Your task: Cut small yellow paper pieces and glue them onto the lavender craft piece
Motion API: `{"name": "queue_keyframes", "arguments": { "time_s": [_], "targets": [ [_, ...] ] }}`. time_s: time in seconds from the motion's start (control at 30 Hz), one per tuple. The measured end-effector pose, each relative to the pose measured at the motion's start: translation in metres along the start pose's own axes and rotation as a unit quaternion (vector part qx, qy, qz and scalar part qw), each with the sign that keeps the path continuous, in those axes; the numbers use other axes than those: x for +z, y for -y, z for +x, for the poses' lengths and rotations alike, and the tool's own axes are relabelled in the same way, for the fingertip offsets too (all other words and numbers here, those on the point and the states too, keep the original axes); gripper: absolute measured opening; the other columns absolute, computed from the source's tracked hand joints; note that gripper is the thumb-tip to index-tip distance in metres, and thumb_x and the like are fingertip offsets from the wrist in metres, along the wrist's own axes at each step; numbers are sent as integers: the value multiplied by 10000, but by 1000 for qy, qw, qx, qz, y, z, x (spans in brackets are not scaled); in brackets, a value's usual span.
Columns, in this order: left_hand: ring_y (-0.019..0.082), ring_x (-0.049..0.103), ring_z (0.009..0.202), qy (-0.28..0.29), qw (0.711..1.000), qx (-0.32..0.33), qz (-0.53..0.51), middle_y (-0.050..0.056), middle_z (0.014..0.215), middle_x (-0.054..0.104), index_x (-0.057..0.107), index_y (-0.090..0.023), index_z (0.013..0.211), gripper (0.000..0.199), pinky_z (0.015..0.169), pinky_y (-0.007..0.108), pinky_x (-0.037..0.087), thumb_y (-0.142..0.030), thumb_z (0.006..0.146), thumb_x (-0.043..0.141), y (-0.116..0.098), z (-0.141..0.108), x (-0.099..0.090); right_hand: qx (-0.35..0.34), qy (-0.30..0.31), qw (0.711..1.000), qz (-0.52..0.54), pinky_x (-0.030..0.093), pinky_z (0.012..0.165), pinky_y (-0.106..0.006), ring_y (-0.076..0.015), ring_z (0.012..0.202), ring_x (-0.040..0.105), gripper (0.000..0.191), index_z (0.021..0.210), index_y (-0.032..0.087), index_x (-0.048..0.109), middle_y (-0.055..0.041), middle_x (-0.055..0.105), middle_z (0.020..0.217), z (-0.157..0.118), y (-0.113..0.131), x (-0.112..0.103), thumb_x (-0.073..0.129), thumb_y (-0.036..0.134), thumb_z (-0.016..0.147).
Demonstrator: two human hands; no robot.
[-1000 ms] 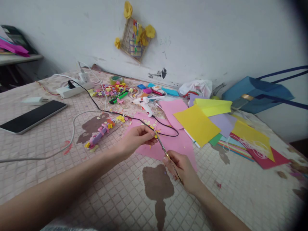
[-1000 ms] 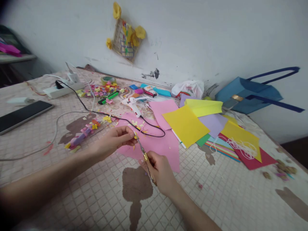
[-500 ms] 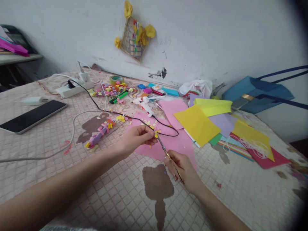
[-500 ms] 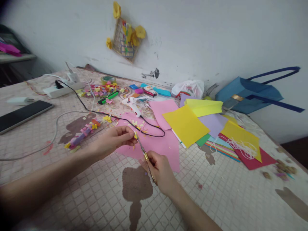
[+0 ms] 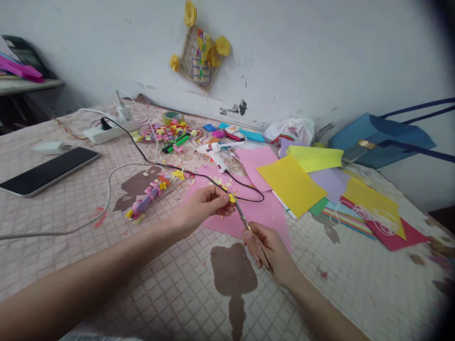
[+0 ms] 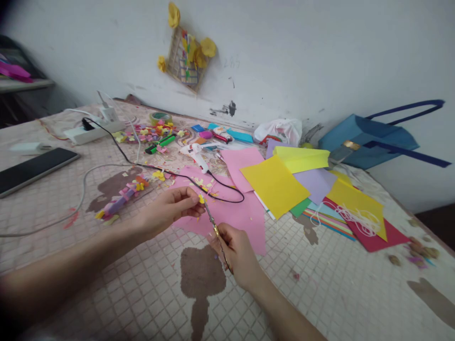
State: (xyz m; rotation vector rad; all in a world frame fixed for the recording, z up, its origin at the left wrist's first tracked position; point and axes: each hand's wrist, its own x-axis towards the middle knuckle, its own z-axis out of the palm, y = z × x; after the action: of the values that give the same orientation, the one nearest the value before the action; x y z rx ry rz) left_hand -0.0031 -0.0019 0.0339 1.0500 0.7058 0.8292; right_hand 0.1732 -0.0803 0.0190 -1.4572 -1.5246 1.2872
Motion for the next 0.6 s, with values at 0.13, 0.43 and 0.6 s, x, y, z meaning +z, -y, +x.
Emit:
{"name": "queue_keyframes", "arguments": {
  "time_s": [0.13,0.43,0.6],
  "targets": [
    [124,608,689,-2,1000,1,4,51,740,649,533,-123,743,180,690,277,471,-269,782,630,0,0,0,-1,0,1000,4,248,375,-204,-72,383,322,413,620,199,405,75,365,456,0,1,0,482,553,818],
    [118,607,691,-13,1000,-2,24,43,734,645,539,-126,739,151,695,270,468,-244,784,622,-3,-1,1,1,1,1000,-11,249,377,-210,-75,379,339,422,619,201,401,72,370,454,0,1,0,476,567,815],
    [114,607,687,-9,999,0,32,42,735,644,535,-121,744,139,694,270,471,-227,794,609,-5,0,-1,4,-7,1000,-12,236,376,-214,-75,374,330,421,620,203,400,73,368,450,0,1,1,475,568,814]
  ]
}}
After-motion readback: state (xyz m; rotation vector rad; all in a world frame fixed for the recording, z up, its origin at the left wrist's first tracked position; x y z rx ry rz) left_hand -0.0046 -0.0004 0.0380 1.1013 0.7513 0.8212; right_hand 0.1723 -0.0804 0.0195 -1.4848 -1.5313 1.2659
